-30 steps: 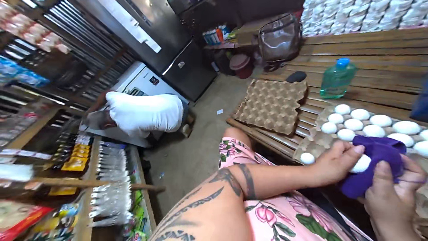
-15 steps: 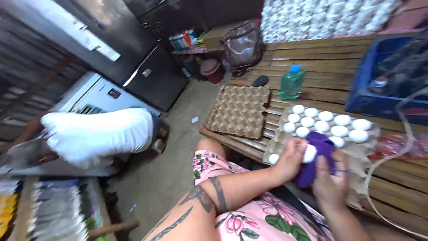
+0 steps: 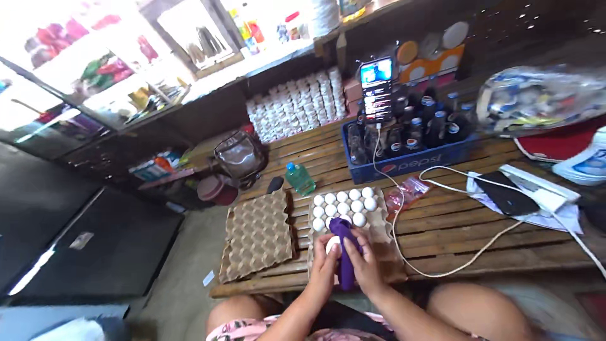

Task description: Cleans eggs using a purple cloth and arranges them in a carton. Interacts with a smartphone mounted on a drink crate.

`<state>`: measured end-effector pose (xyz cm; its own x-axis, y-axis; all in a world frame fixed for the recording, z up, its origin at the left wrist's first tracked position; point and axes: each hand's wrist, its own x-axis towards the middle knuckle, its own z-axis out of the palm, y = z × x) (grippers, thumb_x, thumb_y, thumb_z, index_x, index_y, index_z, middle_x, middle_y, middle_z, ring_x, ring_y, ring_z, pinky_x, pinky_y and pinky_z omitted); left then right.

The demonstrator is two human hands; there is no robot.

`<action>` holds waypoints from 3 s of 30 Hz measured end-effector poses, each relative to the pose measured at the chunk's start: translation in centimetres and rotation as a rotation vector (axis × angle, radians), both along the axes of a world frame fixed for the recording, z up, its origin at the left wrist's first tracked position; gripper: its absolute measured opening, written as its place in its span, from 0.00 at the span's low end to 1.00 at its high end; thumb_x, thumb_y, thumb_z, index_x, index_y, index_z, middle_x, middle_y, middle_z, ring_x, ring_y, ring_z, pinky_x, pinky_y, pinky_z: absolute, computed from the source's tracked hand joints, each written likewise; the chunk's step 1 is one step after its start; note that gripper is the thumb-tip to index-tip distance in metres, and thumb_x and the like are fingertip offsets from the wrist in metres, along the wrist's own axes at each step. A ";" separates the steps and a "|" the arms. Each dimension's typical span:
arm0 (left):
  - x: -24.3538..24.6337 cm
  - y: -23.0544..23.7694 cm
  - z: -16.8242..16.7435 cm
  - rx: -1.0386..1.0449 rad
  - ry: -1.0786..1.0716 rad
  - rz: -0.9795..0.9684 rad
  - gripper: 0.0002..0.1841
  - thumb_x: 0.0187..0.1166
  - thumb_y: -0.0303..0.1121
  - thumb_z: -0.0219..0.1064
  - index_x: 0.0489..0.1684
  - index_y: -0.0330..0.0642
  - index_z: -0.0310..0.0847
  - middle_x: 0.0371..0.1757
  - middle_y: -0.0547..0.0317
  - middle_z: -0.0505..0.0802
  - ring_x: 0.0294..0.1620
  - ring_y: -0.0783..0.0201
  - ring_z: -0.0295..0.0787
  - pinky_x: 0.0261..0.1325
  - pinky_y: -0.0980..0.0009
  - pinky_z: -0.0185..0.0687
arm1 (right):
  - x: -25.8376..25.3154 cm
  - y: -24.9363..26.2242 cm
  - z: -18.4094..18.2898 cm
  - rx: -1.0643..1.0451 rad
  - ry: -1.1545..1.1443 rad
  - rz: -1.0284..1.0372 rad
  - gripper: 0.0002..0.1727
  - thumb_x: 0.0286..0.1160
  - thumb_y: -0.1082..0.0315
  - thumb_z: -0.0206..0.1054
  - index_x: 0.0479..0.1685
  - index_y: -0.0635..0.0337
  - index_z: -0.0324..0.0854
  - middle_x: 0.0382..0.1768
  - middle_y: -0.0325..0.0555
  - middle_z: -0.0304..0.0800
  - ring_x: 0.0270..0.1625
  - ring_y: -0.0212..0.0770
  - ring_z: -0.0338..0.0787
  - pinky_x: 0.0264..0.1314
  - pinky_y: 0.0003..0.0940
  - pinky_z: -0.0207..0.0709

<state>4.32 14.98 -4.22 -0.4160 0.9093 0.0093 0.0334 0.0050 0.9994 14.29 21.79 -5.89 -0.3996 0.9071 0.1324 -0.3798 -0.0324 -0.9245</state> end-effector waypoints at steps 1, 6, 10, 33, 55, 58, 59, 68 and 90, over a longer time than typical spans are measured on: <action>-0.1 0.0 0.1 0.004 -0.018 0.037 0.24 0.90 0.41 0.51 0.73 0.29 0.58 0.53 0.50 0.87 0.49 0.66 0.90 0.52 0.66 0.90 | 0.0 -0.3 -0.3 0.136 -0.010 -0.010 0.21 0.79 0.61 0.64 0.59 0.71 0.84 0.69 0.59 0.80 0.75 0.37 0.78 0.78 0.31 0.73; -0.2 -0.4 0.1 0.078 0.117 -0.027 0.16 0.89 0.37 0.54 0.62 0.32 0.69 0.40 0.61 0.88 0.37 0.73 0.87 0.42 0.73 0.86 | 0.2 0.2 0.1 0.014 -0.008 0.040 0.22 0.84 0.62 0.58 0.66 0.70 0.79 0.66 0.55 0.82 0.69 0.34 0.82 0.74 0.30 0.76; -0.3 -0.8 0.7 0.055 0.140 -0.064 0.16 0.87 0.34 0.55 0.62 0.31 0.72 0.41 0.61 0.90 0.33 0.75 0.85 0.38 0.76 0.84 | 1.0 1.2 1.7 -0.347 -0.007 0.234 0.25 0.87 0.57 0.57 0.76 0.62 0.72 0.60 0.49 0.88 0.58 0.34 0.89 0.65 0.36 0.84; 1.3 -0.3 1.0 0.068 0.037 0.164 0.12 0.90 0.33 0.46 0.56 0.33 0.66 0.37 0.61 0.87 0.38 0.74 0.87 0.47 0.73 0.87 | -0.4 -0.7 -1.2 0.182 0.015 0.024 0.25 0.79 0.60 0.67 0.64 0.73 0.75 0.65 0.61 0.79 0.70 0.41 0.81 0.75 0.34 0.75; 1.2 -1.0 0.7 0.066 0.278 0.002 0.15 0.85 0.27 0.58 0.63 0.24 0.72 0.44 0.54 0.91 0.42 0.72 0.89 0.51 0.71 0.87 | 1.2 0.7 1.8 -0.441 0.053 0.156 0.25 0.89 0.58 0.55 0.78 0.61 0.69 0.64 0.53 0.85 0.63 0.39 0.87 0.68 0.40 0.81; 0.8 -0.8 0.6 0.075 0.230 0.044 0.17 0.87 0.28 0.52 0.67 0.25 0.70 0.47 0.53 0.90 0.42 0.73 0.88 0.49 0.71 0.87 | 1.0 0.0 1.5 -0.352 0.041 0.155 0.26 0.88 0.58 0.54 0.79 0.62 0.64 0.66 0.53 0.82 0.64 0.37 0.85 0.70 0.38 0.79; 0.6 -0.7 0.7 0.080 0.217 0.070 0.18 0.87 0.28 0.51 0.68 0.24 0.67 0.47 0.53 0.89 0.41 0.73 0.88 0.48 0.72 0.87 | 0.8 -0.5 1.2 -0.261 0.037 0.141 0.26 0.87 0.59 0.55 0.78 0.65 0.64 0.65 0.54 0.82 0.64 0.36 0.85 0.69 0.36 0.80; -0.2 -1.3 1.3 0.057 0.703 0.049 0.20 0.79 0.37 0.69 0.58 0.26 0.80 0.47 0.42 0.90 0.45 0.60 0.91 0.53 0.61 0.89 | 1.0 0.4 1.5 -0.325 0.023 0.180 0.20 0.86 0.60 0.59 0.68 0.63 0.74 0.54 0.49 0.88 0.54 0.35 0.89 0.62 0.36 0.83; 0.7 -0.3 0.9 0.002 -0.117 0.220 0.20 0.94 0.37 0.40 0.70 0.29 0.61 0.51 0.52 0.87 0.50 0.69 0.88 0.58 0.67 0.86 | -0.1 -1.1 -1.3 0.364 -0.121 0.045 0.20 0.81 0.60 0.64 0.62 0.65 0.85 0.74 0.67 0.75 0.80 0.57 0.73 0.83 0.52 0.67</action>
